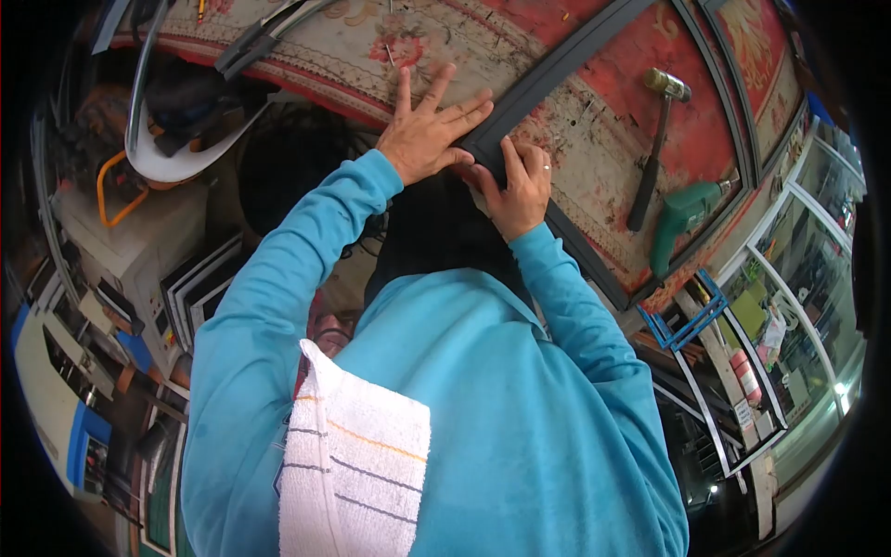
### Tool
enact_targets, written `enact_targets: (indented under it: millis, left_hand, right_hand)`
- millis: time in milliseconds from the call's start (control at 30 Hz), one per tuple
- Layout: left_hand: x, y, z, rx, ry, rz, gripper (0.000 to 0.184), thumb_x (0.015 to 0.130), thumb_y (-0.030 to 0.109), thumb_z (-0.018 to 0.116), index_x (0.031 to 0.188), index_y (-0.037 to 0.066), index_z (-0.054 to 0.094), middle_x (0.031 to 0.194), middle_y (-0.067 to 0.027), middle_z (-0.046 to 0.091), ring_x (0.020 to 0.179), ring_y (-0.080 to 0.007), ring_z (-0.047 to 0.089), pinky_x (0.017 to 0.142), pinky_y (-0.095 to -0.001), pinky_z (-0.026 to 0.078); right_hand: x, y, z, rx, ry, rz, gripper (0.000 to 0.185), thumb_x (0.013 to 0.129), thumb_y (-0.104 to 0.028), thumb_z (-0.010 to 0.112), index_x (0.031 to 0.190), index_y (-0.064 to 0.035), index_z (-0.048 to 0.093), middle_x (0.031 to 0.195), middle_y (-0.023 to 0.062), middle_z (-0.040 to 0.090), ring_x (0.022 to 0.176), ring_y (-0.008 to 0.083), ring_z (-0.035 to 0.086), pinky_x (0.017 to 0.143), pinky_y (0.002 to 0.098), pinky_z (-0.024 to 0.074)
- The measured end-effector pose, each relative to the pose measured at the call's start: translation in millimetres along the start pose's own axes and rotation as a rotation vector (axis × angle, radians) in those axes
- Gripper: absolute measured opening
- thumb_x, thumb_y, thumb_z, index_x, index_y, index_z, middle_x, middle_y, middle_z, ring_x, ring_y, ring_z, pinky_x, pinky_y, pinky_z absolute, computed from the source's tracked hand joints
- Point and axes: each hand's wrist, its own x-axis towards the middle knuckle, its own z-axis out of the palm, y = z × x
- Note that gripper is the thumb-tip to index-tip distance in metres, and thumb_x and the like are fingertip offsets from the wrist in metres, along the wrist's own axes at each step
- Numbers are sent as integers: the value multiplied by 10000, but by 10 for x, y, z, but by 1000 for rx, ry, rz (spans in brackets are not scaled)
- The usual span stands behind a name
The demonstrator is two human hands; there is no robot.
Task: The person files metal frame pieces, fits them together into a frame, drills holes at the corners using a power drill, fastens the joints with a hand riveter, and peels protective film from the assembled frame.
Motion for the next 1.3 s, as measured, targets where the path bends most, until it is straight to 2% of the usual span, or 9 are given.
enact_targets:
  millis: [400,467,500,667,833,867,967,1067,1300]
  left_hand:
    - [-37,-53,10,-175,164,-5,841,738,470,785,1490,261,474,1599,103,357,1545,-264,115,1204,-660,-38]
    - [-36,-59,17,-181,182,4,845,722,457,804,1480,256,489,1592,99,371,1542,-263,135,1209,-653,-32]
    - [-33,-61,15,-171,179,5,854,715,454,809,1482,255,487,1590,102,374,1540,-264,144,1210,-653,-29]
    - [-45,-30,-9,-132,197,9,814,701,431,826,1438,229,545,1577,74,400,1531,-273,176,1212,-649,13]
    - [-320,247,-38,-230,385,-219,479,774,293,806,1214,143,694,1464,-51,508,1480,-329,276,1193,-628,101]
    - [-382,318,-61,-204,489,-248,357,793,211,779,1131,119,714,1338,-63,581,1362,-343,419,1157,-579,225]
    - [-702,386,165,-321,602,-345,274,795,156,763,1060,101,724,1178,-62,640,1174,-314,544,1044,-486,378]
    - [-803,501,212,-500,568,-445,209,804,107,741,1011,95,728,1061,-58,660,1012,-289,587,912,-412,445]
    - [-649,588,177,-763,516,-531,317,835,100,722,1149,72,691,909,-27,684,874,-244,619,828,-377,462]
  right_hand:
    - [65,60,-215,84,-152,45,793,709,-218,864,1390,-66,487,1259,158,536,1148,351,543,966,447,470]
    - [103,104,-260,-48,-273,14,903,686,-291,879,1454,-91,447,1404,149,477,1315,355,451,1112,500,360]
    - [148,111,-288,-46,-272,14,903,686,-291,879,1454,-91,447,1404,149,477,1315,355,451,1112,500,360]
    - [430,201,-310,-197,-316,-184,1053,667,-498,832,1546,-164,358,1650,79,217,1540,332,108,1215,615,68]
    - [492,300,-194,-122,-325,-245,1012,679,-499,797,1539,-172,374,1643,56,245,1538,333,121,1211,621,80]
    - [504,289,-206,-132,-339,-235,1007,677,-485,797,1537,-171,378,1642,55,248,1536,334,127,1213,613,92]
    - [476,264,-216,-159,-342,-236,974,675,-456,798,1520,-164,412,1628,61,289,1524,341,179,1213,588,141]
    - [511,252,-194,-157,-304,-256,915,678,-423,801,1481,-133,473,1599,80,354,1504,367,239,1207,572,182]
    - [513,267,-148,-172,-318,-296,912,689,-407,798,1477,-91,466,1597,98,355,1506,386,226,1204,571,196]
